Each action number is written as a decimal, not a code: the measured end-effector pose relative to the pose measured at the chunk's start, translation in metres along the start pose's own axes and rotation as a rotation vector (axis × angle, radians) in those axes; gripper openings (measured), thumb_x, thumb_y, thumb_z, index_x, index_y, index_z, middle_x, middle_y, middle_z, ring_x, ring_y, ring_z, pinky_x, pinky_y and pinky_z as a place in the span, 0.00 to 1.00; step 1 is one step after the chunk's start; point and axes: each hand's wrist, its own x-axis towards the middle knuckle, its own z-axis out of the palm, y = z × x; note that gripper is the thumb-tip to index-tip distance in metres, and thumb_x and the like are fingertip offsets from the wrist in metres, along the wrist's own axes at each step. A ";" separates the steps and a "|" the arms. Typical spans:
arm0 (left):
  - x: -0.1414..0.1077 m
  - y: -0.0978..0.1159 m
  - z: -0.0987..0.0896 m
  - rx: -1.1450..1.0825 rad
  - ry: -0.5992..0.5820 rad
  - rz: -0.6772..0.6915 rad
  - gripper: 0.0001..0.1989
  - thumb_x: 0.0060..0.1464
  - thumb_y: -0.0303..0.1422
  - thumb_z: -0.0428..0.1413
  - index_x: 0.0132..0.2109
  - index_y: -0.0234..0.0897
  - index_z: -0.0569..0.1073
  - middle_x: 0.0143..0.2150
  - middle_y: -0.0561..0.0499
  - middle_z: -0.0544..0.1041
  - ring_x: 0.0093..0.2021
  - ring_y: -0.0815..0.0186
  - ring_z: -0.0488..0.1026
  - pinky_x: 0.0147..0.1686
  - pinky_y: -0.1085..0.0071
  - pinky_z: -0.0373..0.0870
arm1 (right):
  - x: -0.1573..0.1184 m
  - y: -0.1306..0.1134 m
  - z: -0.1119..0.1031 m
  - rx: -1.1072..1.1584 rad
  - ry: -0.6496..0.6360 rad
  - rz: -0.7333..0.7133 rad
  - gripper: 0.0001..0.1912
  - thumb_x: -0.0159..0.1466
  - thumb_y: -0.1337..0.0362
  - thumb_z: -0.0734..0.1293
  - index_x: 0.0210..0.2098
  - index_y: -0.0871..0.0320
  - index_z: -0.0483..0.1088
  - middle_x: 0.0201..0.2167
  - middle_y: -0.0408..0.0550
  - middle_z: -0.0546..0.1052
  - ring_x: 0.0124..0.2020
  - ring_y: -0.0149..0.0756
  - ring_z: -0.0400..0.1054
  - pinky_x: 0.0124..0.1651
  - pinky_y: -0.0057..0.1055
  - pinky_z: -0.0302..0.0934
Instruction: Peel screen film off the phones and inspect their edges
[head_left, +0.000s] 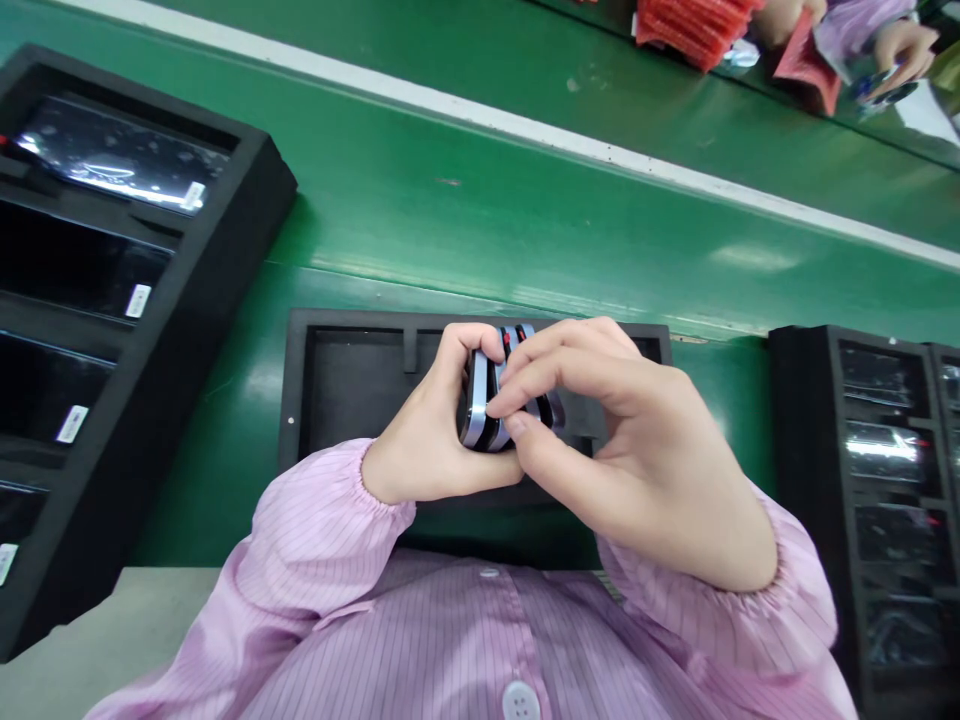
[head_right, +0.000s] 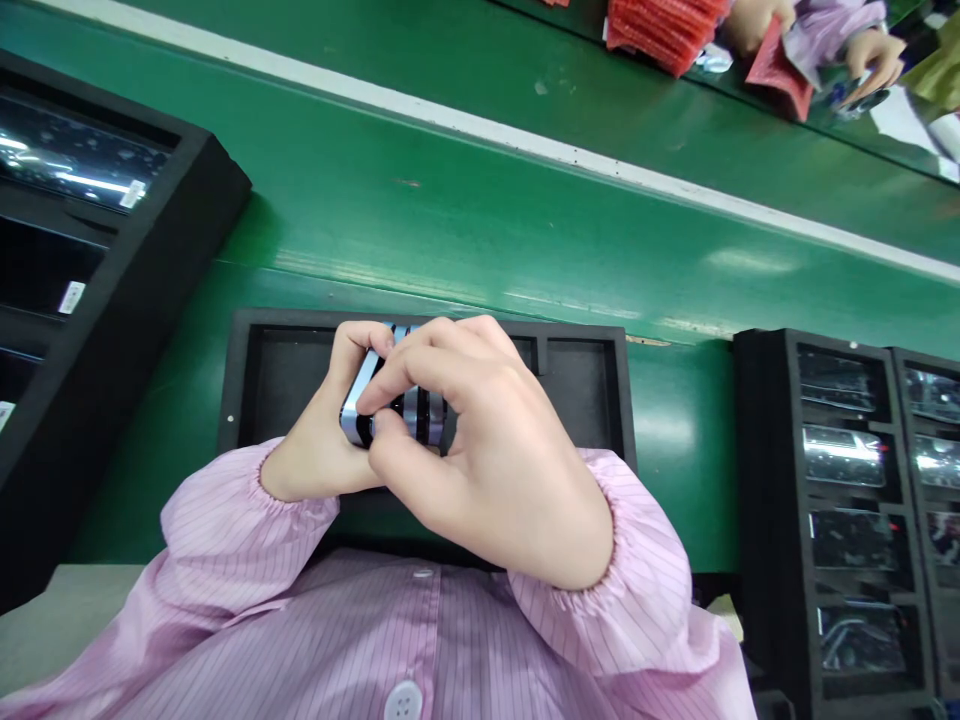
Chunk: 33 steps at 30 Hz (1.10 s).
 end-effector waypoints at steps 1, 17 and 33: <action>0.000 0.000 0.000 0.001 0.000 0.009 0.30 0.44 0.28 0.67 0.49 0.45 0.58 0.45 0.53 0.64 0.41 0.67 0.68 0.38 0.68 0.70 | 0.002 0.002 0.001 0.012 -0.001 -0.001 0.09 0.60 0.74 0.68 0.36 0.56 0.76 0.37 0.42 0.80 0.43 0.35 0.73 0.52 0.36 0.68; 0.011 -0.018 -0.009 -0.067 0.034 -0.062 0.37 0.45 0.33 0.72 0.55 0.44 0.59 0.55 0.48 0.68 0.58 0.55 0.71 0.60 0.55 0.70 | 0.023 0.043 0.046 0.446 0.217 0.006 0.09 0.71 0.65 0.63 0.43 0.56 0.76 0.43 0.47 0.80 0.47 0.36 0.76 0.56 0.38 0.72; -0.006 0.001 0.004 -0.075 0.001 0.003 0.34 0.44 0.27 0.70 0.51 0.47 0.57 0.45 0.54 0.68 0.39 0.67 0.73 0.34 0.70 0.73 | 0.002 0.039 0.054 0.369 0.376 -0.252 0.16 0.66 0.75 0.60 0.45 0.55 0.76 0.35 0.43 0.79 0.39 0.34 0.74 0.44 0.36 0.66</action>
